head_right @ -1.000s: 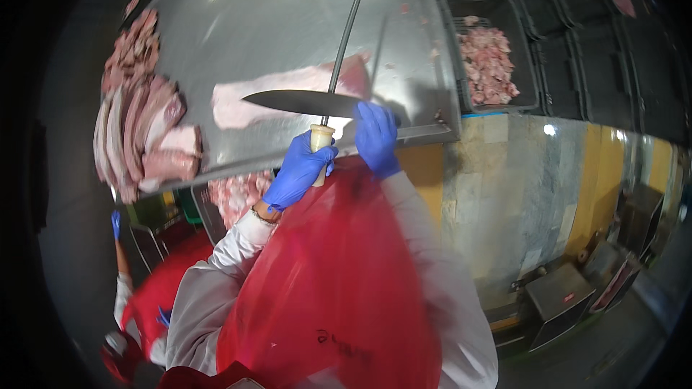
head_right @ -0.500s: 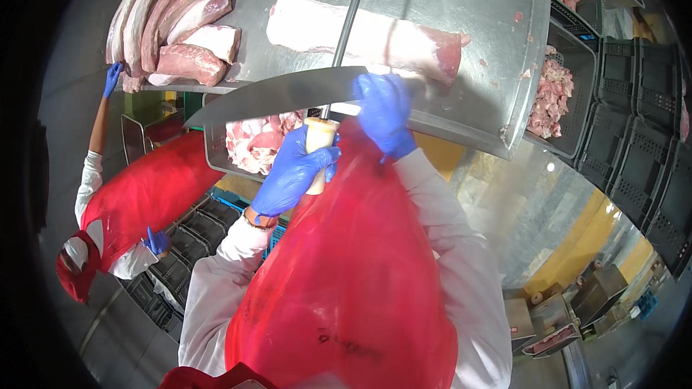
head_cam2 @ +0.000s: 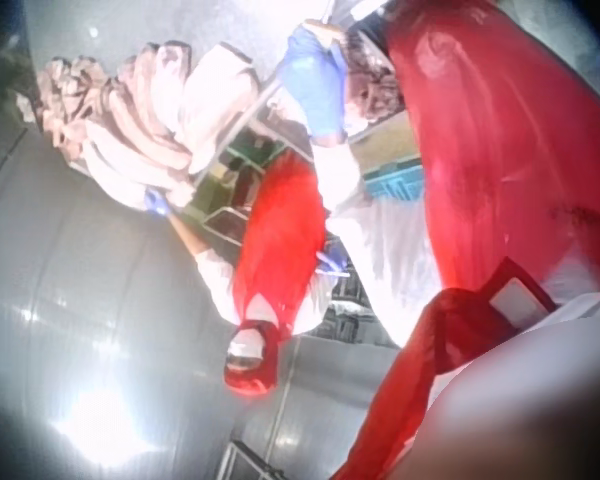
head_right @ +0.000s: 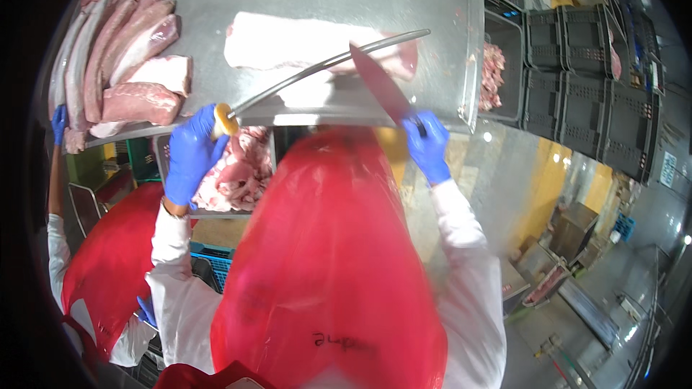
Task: The person uses a knife to trim fat and slice large pieces of raw meat on a stainless steel table. They separate the trimmed fat from the lean meat, placing the fat into a nearby bin and the lean meat into a tray. The person handles the meat with gloved hands, repeatedly cutting and organizing the pieces.
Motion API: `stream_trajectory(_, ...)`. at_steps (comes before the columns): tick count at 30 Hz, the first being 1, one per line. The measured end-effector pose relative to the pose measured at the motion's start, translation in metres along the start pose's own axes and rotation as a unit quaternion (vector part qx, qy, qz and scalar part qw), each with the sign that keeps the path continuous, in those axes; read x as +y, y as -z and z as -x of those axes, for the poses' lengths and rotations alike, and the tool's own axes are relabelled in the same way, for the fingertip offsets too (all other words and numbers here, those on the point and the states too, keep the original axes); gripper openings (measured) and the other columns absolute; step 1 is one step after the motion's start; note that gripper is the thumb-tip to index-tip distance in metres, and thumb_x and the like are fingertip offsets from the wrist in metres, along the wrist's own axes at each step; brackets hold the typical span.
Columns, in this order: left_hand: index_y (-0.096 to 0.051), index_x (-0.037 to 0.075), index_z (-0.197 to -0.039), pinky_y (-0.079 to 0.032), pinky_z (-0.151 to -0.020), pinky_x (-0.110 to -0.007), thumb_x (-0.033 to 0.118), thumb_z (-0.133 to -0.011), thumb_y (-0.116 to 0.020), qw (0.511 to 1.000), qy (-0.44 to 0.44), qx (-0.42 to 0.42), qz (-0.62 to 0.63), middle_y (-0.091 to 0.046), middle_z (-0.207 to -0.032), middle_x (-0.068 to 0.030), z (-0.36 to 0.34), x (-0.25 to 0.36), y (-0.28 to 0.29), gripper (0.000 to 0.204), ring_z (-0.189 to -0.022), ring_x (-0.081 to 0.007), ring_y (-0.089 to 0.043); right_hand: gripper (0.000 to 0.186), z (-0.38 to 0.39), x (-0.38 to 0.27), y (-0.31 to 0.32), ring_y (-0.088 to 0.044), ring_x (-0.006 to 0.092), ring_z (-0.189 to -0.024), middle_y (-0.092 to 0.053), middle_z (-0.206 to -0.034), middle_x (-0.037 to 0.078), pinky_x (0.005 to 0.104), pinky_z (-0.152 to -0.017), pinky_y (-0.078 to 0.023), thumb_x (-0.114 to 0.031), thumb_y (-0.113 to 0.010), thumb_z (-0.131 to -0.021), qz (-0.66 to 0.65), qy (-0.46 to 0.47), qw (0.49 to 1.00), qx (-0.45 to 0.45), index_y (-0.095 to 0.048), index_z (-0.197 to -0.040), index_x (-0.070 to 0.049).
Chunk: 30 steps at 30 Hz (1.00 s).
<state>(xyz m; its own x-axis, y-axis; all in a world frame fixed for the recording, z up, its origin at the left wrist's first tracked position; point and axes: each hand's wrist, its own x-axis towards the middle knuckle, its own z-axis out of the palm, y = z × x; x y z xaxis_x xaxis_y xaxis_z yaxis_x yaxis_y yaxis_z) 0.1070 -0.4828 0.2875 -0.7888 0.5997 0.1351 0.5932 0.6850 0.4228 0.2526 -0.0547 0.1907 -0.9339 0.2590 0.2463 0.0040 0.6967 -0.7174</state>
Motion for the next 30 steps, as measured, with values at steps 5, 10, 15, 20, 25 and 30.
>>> stream_trajectory(5, -0.061, 0.005, -0.117, -0.055, -0.068, -0.041, 0.01, -0.073, -0.078, 0.998, -0.058, 0.015, -0.003, -0.067, -0.095, -0.0152, -0.014, -0.005, 0.029, 0.048, -0.079, -0.0369, -0.067, 0.01, -0.051, -0.028, 0.006, -0.05, 0.0043, -0.063, -0.057, -0.073, -0.004, 0.0224, -0.056, -0.041, -0.013, -0.072, -0.091, -0.091, -0.067, 0.988, 0.1, -0.066, -0.089, -0.005)
stream_trajectory(10, -0.063, 0.004, -0.117, -0.056, -0.071, -0.039, 0.006, -0.069, -0.081, 0.992, -0.104, 0.058, -0.046, -0.068, -0.101, -0.0167, -0.031, 0.002, 0.087, 0.051, -0.084, -0.0356, -0.069, 0.013, -0.111, -0.083, 0.038, -0.055, 0.005, -0.062, -0.061, -0.073, -0.001, 0.0222, -0.056, -0.044, -0.017, -0.069, -0.095, -0.156, 0.016, 0.961, 0.227, -0.065, -0.095, -0.004)
stream_trajectory(15, -0.065, 0.006, -0.115, -0.056, -0.071, -0.039, 0.007, -0.068, -0.08, 0.987, -0.093, 0.094, -0.086, -0.068, -0.097, -0.0151, -0.041, 0.006, 0.104, 0.05, -0.082, -0.0341, -0.069, 0.009, -0.015, -0.035, -0.011, -0.064, 0.0258, -0.065, -0.066, -0.078, 0.012, 0.0365, -0.059, -0.05, -0.008, -0.07, -0.089, 0.011, 0.126, 0.992, -0.015, -0.063, -0.085, -0.004)
stream_trajectory(20, -0.065, 0.002, -0.119, -0.058, -0.077, -0.041, 0.013, -0.073, -0.079, 0.995, 0.056, 0.068, 0.038, -0.07, -0.1, -0.0195, -0.035, -0.007, 0.06, 0.049, -0.085, -0.0374, -0.071, 0.007, 0.098, -0.004, -0.017, -0.056, 0.0193, -0.057, -0.061, -0.073, 0.011, 0.0319, -0.054, -0.045, -0.008, -0.068, -0.091, -0.001, 0.008, 0.998, -0.055, -0.064, -0.089, -0.002)
stream_trajectory(25, -0.071, 0.011, -0.101, -0.053, -0.075, -0.043, 0.021, -0.081, -0.071, 0.949, 0.165, -0.015, 0.268, -0.07, -0.087, -0.0138, -0.076, 0.046, -0.071, 0.022, -0.08, -0.0334, -0.068, 0.013, 0.131, 0.027, -0.006, -0.055, 0.0086, -0.061, -0.063, -0.075, 0.002, 0.0266, -0.056, -0.045, -0.013, -0.063, -0.096, -0.109, -0.272, 0.953, 0.078, -0.067, -0.092, -0.001)
stream_trajectory(30, -0.071, 0.012, -0.106, -0.051, -0.086, -0.041, 0.025, -0.078, -0.07, 0.903, 0.147, -0.01, 0.403, -0.07, -0.095, -0.0143, -0.11, 0.098, -0.207, 0.031, -0.092, -0.0301, -0.068, 0.026, 0.12, 0.017, 0.011, -0.051, 0.0116, -0.056, -0.061, -0.071, 0.007, 0.0288, -0.052, -0.042, -0.02, -0.056, -0.099, -0.102, -0.318, 0.927, 0.172, -0.06, -0.084, 0.0)
